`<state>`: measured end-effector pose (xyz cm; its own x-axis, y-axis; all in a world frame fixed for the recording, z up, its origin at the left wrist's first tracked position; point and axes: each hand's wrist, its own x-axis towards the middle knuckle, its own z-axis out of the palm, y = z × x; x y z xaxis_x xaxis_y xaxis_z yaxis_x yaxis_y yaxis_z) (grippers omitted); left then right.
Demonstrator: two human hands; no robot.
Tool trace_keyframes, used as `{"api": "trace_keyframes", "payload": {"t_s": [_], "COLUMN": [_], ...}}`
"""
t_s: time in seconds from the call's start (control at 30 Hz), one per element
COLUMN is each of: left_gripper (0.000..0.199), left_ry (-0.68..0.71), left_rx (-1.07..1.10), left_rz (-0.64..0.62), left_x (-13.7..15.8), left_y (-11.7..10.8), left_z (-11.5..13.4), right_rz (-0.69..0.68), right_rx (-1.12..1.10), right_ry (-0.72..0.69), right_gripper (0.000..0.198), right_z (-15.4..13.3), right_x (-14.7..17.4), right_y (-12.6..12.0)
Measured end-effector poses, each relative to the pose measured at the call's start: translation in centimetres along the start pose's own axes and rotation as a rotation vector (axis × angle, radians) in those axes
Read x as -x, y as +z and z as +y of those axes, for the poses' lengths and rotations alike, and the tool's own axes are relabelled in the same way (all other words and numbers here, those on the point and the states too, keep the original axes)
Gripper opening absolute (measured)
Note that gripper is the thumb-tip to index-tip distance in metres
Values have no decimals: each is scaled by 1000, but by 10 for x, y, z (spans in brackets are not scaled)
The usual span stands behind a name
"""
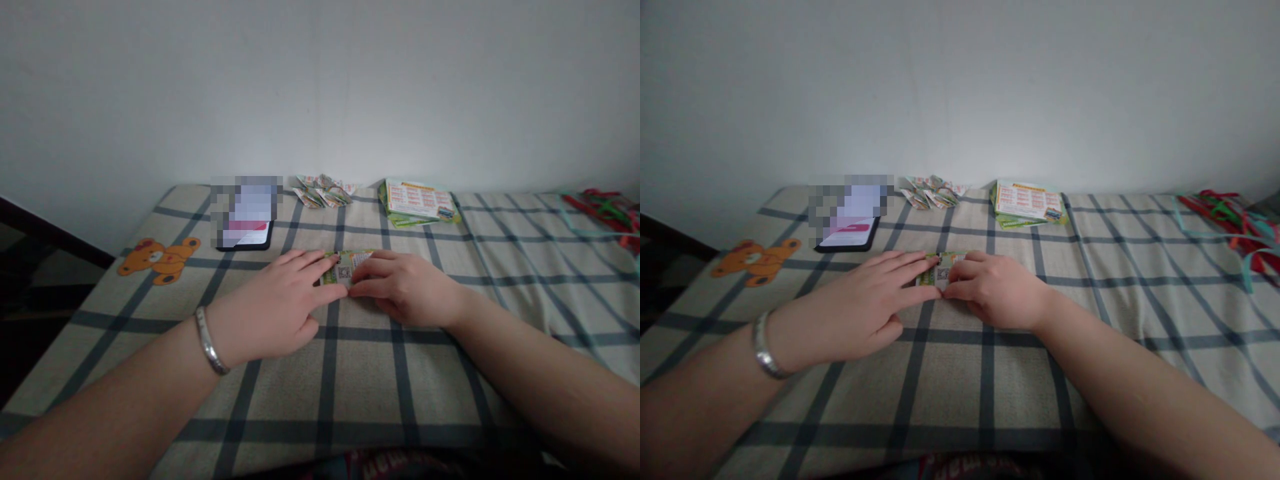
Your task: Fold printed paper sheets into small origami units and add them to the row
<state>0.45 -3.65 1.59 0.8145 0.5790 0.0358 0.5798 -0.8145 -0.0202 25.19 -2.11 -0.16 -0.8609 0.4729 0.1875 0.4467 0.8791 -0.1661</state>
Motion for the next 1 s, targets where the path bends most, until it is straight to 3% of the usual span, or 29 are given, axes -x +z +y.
{"api": "trace_keyframes", "payload": {"t_s": [0.33,1.0], "left_gripper": [44,38], "left_ry": [-6,7], "left_rx": [-43,46], "left_rz": [24,13], "left_x": [2,3], "left_y": [1,1], "left_z": [2,-11], "right_rz": [-24,-68], "right_rx": [-14,-50], "right_ry": [21,96], "right_gripper": [26,35], "right_z": [-3,2], "right_x": [1,9], "right_y": [-8,-20]}}
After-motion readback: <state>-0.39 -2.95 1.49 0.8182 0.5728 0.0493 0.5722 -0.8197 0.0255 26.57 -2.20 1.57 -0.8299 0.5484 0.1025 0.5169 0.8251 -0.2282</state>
